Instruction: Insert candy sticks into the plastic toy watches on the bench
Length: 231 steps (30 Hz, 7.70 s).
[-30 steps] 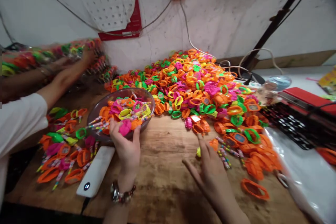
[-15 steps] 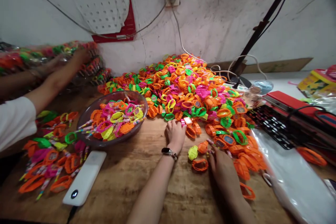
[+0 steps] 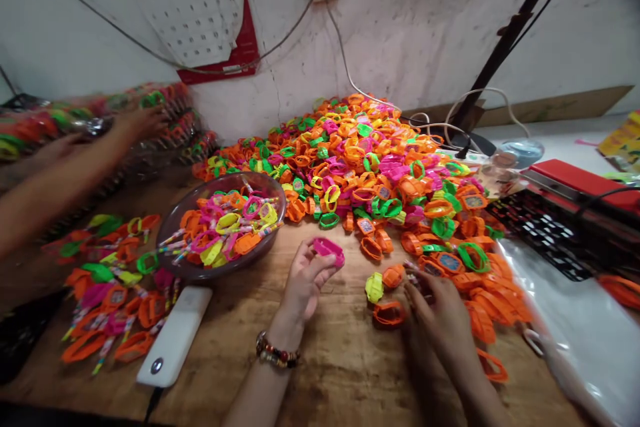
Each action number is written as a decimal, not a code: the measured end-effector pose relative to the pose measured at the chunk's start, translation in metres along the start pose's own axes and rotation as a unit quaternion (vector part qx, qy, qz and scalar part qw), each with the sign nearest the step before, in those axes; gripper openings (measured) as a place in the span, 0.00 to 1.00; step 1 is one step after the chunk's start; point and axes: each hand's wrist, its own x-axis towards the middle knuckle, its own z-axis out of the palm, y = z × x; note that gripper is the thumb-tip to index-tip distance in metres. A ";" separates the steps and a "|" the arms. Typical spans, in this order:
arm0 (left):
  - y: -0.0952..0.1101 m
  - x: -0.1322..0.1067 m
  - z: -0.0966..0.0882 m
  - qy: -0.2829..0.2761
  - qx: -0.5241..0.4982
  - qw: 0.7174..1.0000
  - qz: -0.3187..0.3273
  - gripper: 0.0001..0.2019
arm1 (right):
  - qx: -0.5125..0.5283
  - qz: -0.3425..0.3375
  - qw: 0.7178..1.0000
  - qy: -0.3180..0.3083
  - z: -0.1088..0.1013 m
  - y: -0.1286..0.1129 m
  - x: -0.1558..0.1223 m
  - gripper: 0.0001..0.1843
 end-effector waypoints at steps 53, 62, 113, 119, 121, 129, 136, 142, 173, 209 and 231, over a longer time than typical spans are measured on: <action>0.043 -0.002 -0.052 0.194 0.590 0.644 0.447 0.22 | -0.235 -0.235 0.943 0.018 -0.014 -0.044 -0.012 0.25; -0.048 0.090 0.010 0.001 0.591 0.777 0.216 0.11 | -0.304 -0.188 0.934 -0.019 0.001 0.035 -0.016 0.16; 0.017 -0.063 0.010 0.041 0.238 0.960 0.143 0.12 | -0.270 -0.350 0.897 -0.009 -0.024 -0.132 -0.026 0.21; 0.006 -0.059 -0.009 0.057 0.321 0.937 0.126 0.13 | -0.194 -0.437 0.878 0.013 0.001 -0.111 -0.025 0.22; 0.006 -0.057 -0.013 0.048 0.366 0.921 0.126 0.15 | -0.162 -0.415 0.895 0.012 0.009 -0.107 -0.029 0.21; 0.051 -0.008 -0.041 0.259 0.451 0.727 0.448 0.38 | -0.175 -0.218 0.958 -0.070 -0.006 -0.081 -0.026 0.42; -0.036 0.007 -0.021 -0.040 0.696 0.648 0.307 0.22 | -0.328 -0.087 0.935 -0.106 -0.016 0.009 -0.011 0.21; -0.092 0.013 0.020 -0.104 0.573 0.796 0.166 0.05 | -0.363 -0.074 0.927 -0.058 -0.009 0.026 0.012 0.19; -0.016 -0.036 -0.016 -0.135 0.517 0.821 0.204 0.17 | 0.339 0.041 0.922 -0.185 -0.009 -0.071 -0.019 0.17; 0.000 -0.063 -0.002 -0.166 0.565 0.776 0.228 0.16 | -0.064 -0.307 0.945 -0.093 -0.027 -0.078 -0.041 0.18; -0.026 -0.065 -0.022 -0.193 0.560 0.805 0.020 0.15 | -0.207 -0.505 0.829 -0.120 -0.024 -0.057 -0.036 0.18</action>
